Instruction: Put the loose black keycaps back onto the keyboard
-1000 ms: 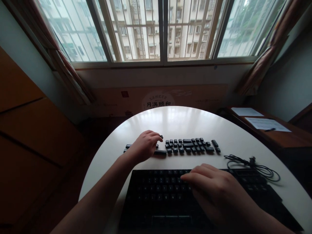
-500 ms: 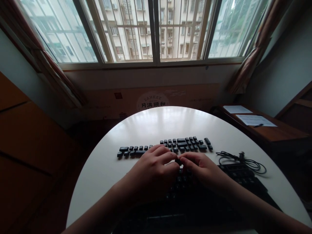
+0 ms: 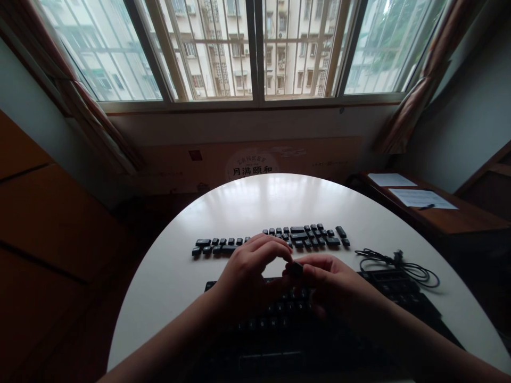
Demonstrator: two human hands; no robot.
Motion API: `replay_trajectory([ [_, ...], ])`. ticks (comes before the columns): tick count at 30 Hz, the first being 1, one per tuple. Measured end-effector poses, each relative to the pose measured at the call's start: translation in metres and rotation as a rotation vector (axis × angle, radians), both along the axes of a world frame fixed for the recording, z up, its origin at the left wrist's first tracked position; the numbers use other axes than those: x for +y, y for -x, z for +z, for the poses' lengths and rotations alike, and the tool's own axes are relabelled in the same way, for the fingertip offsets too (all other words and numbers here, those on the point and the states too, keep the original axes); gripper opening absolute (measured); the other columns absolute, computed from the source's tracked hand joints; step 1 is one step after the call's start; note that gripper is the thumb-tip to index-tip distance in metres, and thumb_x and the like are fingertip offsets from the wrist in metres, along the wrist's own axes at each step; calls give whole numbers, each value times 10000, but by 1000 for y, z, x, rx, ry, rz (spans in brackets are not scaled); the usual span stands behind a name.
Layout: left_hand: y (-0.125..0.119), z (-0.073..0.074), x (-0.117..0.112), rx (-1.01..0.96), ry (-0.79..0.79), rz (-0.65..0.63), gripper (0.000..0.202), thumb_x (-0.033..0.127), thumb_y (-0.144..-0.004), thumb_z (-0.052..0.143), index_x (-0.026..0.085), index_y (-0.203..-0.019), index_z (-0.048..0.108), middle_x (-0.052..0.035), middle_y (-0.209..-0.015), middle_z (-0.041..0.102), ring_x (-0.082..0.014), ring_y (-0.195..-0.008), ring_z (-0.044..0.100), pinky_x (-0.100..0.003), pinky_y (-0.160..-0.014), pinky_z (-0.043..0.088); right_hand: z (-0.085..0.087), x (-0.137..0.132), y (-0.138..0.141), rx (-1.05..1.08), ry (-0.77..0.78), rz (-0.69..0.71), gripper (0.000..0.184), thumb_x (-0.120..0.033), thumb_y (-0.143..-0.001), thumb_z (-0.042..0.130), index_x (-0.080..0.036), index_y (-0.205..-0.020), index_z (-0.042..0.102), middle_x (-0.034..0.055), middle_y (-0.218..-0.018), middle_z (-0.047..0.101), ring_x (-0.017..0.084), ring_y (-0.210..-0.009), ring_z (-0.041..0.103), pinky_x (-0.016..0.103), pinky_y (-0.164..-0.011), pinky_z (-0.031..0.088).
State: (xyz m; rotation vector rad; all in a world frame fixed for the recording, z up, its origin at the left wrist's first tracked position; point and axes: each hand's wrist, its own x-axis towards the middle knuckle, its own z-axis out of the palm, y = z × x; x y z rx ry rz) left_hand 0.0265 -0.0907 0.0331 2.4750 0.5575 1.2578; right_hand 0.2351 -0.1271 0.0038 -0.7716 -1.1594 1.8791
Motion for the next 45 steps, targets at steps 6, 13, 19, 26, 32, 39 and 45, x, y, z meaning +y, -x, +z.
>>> replay_trajectory([
  [6, 1, -1, -2, -23, 87, -61, 208, 203, -803, 795, 190, -989, 703, -73, -1012, 714, -179, -899, 694, -292, -757, 609, 2, -4, 3, 114, 38, 49, 317, -425, -833, 801, -176, -1027, 783, 40, -835, 655, 77, -603, 570, 124, -433, 444],
  [13, 1, 3, -2, -48, 70, -120, 237, 241, -791, 814, 195, -1008, 729, -81, -983, 716, -196, -896, 699, -319, -772, 617, 1, -5, 1, 159, 76, 70, 289, -389, -812, 825, -149, -965, 776, 62, -847, 691, 84, -584, 602, 135, -441, 467],
  [19, 1, 6, -4, -61, 85, -146, 226, 272, -798, 813, 190, -998, 746, -100, -979, 718, -212, -908, 698, -346, -789, 614, 0, -7, 1, 188, 83, 98, 268, -358, -787, 848, -146, -936, 778, 54, -811, 704, 57, -487, 583, 128, -421, 455],
  [26, 1, 10, -8, -81, 58, -175, 261, 252, -786, 827, 189, -1025, 743, -86, -961, 713, -191, -874, 695, -308, -760, 605, 5, -10, -2, 171, 55, 121, 307, -377, -791, 843, -155, -993, 775, 48, -853, 692, 50, -512, 583, 124, -433, 449],
  [32, 2, 12, -10, -61, 122, -258, 284, 380, -852, 758, 190, -1063, 740, -105, -983, 706, -204, -883, 688, -325, -763, 608, 10, -10, 0, 212, 99, 217, 288, -385, -833, 802, -119, -940, 771, 40, -788, 662, 68, -532, 606, 123, -440, 485],
  [39, -1, 17, -15, -69, 243, -344, 210, 328, -890, 710, 160, -1015, 729, -101, -921, 687, -181, -817, 673, -303, -730, 599, 5, -10, -3, 189, 104, 255, 336, -419, -833, 798, -94, -910, 756, 40, -731, 666, 77, -492, 620, 123, -423, 488],
  [45, -4, 11, -18, -113, 225, -292, 279, 430, -841, 761, 165, -922, 724, -90, -893, 679, -164, -758, 657, -278, -657, 586, 9, -10, -5, 110, 50, 271, 382, -459, -855, 769, -96, -974, 760, 28, -709, 650, 73, -506, 605, 126, -445, 494],
])
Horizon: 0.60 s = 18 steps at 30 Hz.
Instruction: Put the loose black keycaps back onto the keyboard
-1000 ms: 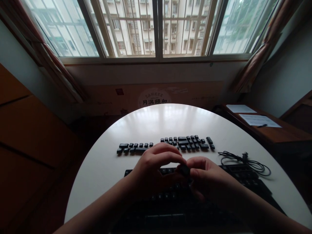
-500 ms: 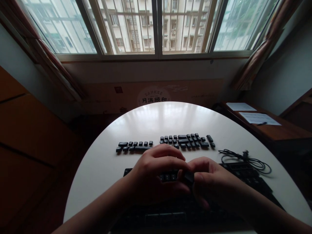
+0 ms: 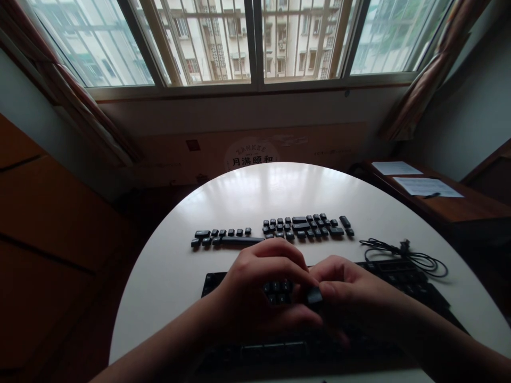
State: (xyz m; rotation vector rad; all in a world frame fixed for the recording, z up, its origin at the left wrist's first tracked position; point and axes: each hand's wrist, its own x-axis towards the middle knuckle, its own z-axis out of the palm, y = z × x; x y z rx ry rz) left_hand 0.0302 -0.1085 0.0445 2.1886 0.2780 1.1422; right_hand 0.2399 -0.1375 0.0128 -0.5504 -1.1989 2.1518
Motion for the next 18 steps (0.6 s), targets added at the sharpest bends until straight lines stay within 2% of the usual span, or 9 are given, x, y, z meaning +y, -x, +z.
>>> replay_trajectory([
  [8, -4, 0, -3, -45, -46, 46, 301, 433, -793, 805, 160, -876, 711, -66, -858, 667, -143, -732, 640, -249, -627, 571, -1, 0, -2, -14, -14, 42, 395, -463, -889, 731, -79, -980, 751, 40, -722, 650, 67, -499, 602, 119, -444, 478],
  [12, -3, 2, -5, -40, -79, 85, 312, 460, -816, 774, 159, -873, 713, -72, -859, 676, -146, -719, 642, -256, -621, 577, -1, 1, -2, -48, 44, 24, 415, -489, -830, 784, -93, -938, 725, 18, -689, 639, 62, -454, 576, 118, -410, 462],
  [15, -1, 2, -5, -18, -152, 145, 247, 396, -830, 777, 166, -903, 723, -76, -875, 692, -159, -749, 658, -278, -656, 585, 1, 1, -2, -63, 98, -31, 420, -483, -771, 835, -122, -918, 679, 12, -704, 648, 58, -446, 554, 113, -378, 447],
  [18, 0, 2, -4, 24, -250, 241, 178, 299, -829, 775, 163, -935, 731, -75, -875, 699, -168, -775, 665, -289, -675, 579, 5, 2, -2, -105, 81, -99, 375, -471, -817, 799, -143, -924, 650, 5, -701, 647, 49, -439, 528, 103, -369, 426],
])
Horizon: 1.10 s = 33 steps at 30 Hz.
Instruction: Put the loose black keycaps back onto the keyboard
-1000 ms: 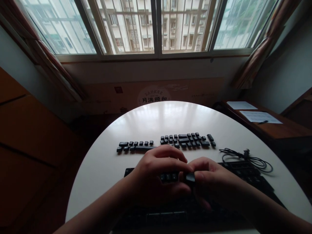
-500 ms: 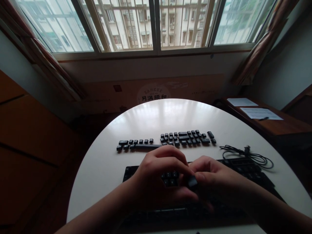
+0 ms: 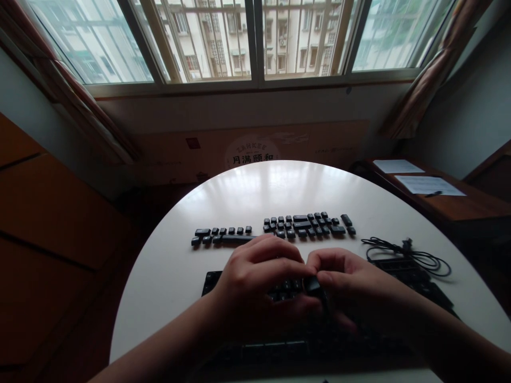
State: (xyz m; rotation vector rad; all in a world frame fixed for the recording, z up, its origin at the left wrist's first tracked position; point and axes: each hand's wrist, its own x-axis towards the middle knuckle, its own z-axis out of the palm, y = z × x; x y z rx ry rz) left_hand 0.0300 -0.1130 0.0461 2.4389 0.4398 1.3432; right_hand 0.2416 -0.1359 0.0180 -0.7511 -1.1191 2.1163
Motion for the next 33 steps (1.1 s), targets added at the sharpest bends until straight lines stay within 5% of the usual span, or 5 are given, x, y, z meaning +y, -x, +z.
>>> replay_trajectory([
  [9, -1, -5, 2, -3, -142, 154, 248, 416, -884, 718, 169, -908, 719, -53, -829, 688, -142, -706, 630, -268, -629, 537, 9, -6, 3, -103, -209, -177, 245, -378, -842, 790, -176, -934, 686, -21, -740, 606, 37, -458, 476, 112, -375, 405],
  [33, -7, -4, -7, -100, -40, 102, 384, 494, -763, 812, 168, -755, 609, -22, -774, 644, -126, -661, 620, -240, -577, 533, -1, -5, 0, -26, -174, -43, 265, -401, -846, 785, -150, -927, 760, 4, -712, 643, 54, -458, 573, 111, -401, 472],
])
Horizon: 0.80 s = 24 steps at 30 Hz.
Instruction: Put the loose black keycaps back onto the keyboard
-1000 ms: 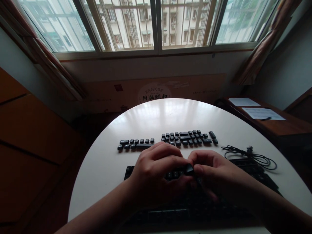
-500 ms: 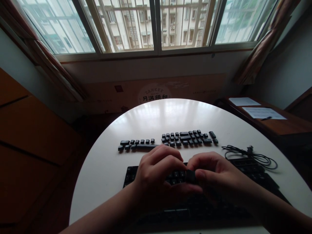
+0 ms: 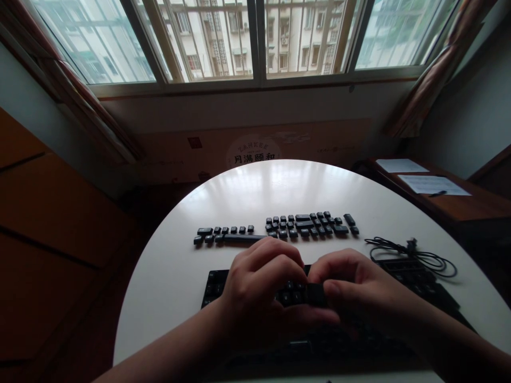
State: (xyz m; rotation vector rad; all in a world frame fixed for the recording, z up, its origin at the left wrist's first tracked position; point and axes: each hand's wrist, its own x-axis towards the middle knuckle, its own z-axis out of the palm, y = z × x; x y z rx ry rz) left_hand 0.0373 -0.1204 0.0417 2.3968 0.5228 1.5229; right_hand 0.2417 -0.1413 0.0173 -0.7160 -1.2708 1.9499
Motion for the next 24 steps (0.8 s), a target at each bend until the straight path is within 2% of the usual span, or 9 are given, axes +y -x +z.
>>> replay_trajectory([
  [12, 0, 2, -1, 6, 1, 1, 385, 504, -775, 797, 168, -752, 611, -19, -765, 644, -126, -667, 625, -237, -570, 536, -2, 2, 0, 17, 24, 15, 276, -409, -851, 778, -139, -906, 753, -12, -653, 620, 58, -436, 565, 112, -389, 463],
  [24, 0, 0, 1, 20, -22, -32, 365, 479, -804, 787, 146, -774, 641, -43, -774, 651, -129, -659, 617, -245, -573, 524, -1, 2, 0, 76, 66, 25, 270, -378, -826, 809, -132, -911, 739, -1, -701, 642, 51, -445, 582, 101, -400, 484],
])
